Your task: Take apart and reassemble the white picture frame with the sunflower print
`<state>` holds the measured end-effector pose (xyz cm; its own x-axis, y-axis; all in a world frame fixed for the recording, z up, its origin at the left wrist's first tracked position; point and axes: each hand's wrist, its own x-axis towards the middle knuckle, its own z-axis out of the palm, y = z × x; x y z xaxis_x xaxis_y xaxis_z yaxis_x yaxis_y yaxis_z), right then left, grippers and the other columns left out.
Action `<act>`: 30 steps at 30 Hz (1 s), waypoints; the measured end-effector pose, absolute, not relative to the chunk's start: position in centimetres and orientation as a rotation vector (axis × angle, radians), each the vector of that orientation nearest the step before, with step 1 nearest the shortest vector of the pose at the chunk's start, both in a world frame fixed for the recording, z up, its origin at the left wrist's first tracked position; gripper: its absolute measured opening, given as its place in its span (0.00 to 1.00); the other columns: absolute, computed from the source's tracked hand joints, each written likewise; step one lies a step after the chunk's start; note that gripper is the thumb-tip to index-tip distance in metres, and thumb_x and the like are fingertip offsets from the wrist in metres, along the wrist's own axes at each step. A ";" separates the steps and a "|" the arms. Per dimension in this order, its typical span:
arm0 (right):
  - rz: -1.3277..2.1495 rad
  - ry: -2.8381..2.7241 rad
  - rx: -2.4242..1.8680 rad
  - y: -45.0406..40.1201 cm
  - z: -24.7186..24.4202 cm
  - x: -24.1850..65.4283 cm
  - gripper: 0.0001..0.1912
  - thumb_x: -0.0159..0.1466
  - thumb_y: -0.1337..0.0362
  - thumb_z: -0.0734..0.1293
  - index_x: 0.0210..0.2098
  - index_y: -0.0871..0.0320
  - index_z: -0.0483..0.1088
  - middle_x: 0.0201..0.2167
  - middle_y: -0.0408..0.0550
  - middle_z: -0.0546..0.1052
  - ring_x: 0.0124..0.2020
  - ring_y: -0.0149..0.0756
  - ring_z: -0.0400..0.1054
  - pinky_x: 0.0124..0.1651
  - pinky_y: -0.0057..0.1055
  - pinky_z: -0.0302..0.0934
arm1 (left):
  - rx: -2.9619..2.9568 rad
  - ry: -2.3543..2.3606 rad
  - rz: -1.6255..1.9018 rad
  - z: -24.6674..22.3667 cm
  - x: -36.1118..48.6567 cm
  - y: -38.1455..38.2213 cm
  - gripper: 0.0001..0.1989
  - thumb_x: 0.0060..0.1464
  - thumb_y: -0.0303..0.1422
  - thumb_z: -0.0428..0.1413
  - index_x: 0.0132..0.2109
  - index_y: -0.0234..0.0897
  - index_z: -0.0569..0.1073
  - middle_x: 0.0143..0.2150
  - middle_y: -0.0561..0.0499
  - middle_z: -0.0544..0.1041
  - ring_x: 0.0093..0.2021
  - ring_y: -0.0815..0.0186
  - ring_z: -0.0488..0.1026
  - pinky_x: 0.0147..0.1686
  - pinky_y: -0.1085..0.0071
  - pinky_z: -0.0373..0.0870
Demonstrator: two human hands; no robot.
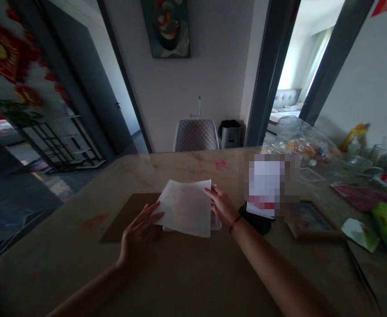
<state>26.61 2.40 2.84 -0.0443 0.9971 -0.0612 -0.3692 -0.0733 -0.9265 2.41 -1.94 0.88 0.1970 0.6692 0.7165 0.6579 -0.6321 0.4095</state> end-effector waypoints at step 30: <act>1.456 -0.988 -1.138 2.3 3.1 26.4 0.13 0.44 0.62 0.66 0.31 0.56 0.69 0.26 0.43 0.74 0.26 0.33 0.68 0.26 0.28 0.60 | 1.649 1.596 1.294 1.6 3.0 -1.0 0.20 0.50 0.46 0.51 0.41 0.34 0.73 0.34 0.47 0.78 0.34 0.61 0.75 0.31 0.69 0.72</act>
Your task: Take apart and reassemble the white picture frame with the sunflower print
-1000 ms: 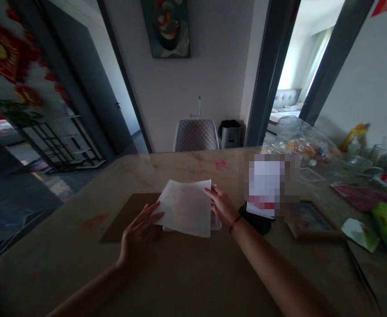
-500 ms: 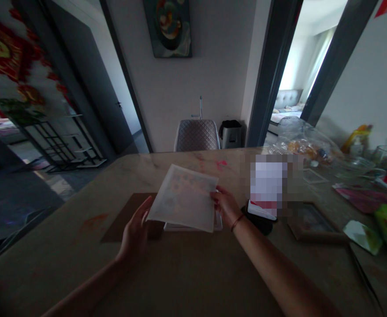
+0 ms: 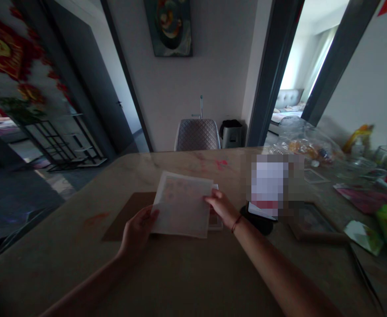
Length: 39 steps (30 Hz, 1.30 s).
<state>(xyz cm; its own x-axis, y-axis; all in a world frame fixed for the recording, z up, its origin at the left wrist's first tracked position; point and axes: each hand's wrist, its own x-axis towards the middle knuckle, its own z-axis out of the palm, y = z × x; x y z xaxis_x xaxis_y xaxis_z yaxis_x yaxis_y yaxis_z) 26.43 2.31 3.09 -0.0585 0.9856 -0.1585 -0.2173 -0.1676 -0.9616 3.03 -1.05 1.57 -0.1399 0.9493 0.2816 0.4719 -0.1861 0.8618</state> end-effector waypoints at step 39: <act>0.718 -1.515 -1.373 4.8 -0.4 28.4 0.11 0.52 0.62 0.60 0.33 0.57 0.69 0.32 0.49 0.76 0.35 0.42 0.68 0.40 0.35 0.59 | 2.791 1.194 0.650 1.2 3.7 -1.8 0.14 0.54 0.36 0.51 0.47 0.41 0.72 0.51 0.47 0.73 0.53 0.60 0.67 0.54 0.53 0.60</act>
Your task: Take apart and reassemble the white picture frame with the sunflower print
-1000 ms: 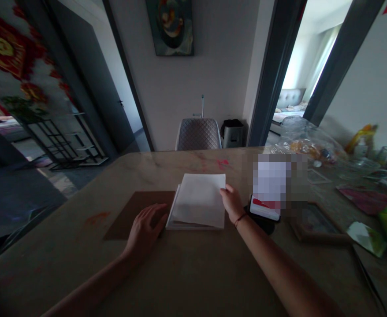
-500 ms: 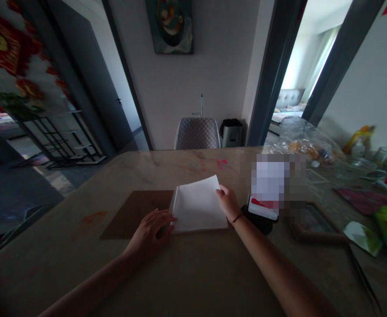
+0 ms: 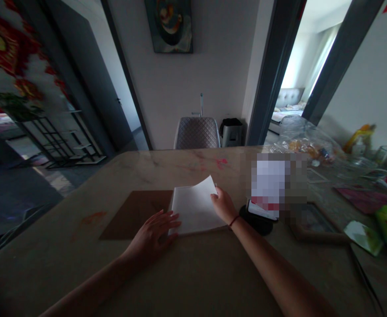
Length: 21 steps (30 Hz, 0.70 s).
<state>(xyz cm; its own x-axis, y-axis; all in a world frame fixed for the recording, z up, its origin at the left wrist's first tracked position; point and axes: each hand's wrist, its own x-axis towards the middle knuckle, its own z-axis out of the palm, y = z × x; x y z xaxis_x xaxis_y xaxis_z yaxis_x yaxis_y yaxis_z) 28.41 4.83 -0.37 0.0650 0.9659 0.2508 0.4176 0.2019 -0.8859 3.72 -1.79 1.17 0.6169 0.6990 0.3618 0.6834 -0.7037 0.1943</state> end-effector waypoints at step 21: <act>0.415 -1.655 -1.620 5.1 -0.2 29.4 0.14 0.51 0.72 0.62 0.36 0.59 0.72 0.33 0.49 0.75 0.34 0.35 0.68 0.41 0.32 0.60 | 2.701 1.341 0.778 1.0 3.7 -1.7 0.13 0.50 0.39 0.54 0.42 0.39 0.74 0.48 0.45 0.74 0.49 0.57 0.70 0.51 0.50 0.62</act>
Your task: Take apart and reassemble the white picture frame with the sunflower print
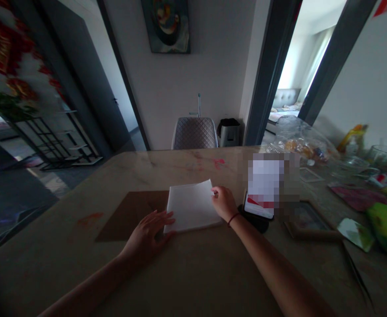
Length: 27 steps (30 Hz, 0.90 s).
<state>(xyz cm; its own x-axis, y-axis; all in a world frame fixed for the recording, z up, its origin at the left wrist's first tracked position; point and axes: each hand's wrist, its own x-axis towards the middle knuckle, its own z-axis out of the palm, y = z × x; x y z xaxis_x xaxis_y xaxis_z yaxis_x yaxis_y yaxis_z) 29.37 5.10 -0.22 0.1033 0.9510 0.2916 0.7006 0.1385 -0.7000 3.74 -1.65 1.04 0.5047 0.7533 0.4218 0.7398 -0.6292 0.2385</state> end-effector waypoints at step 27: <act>0.491 -1.390 -1.587 5.1 -1.5 29.6 0.18 0.60 0.53 0.53 0.26 0.56 0.67 0.26 0.47 0.74 0.32 0.38 0.68 0.36 0.30 0.56 | 2.227 2.362 0.697 1.1 -1.9 2.4 0.22 0.52 0.43 0.47 0.49 0.33 0.68 0.56 0.37 0.66 0.58 0.47 0.58 0.53 0.51 0.55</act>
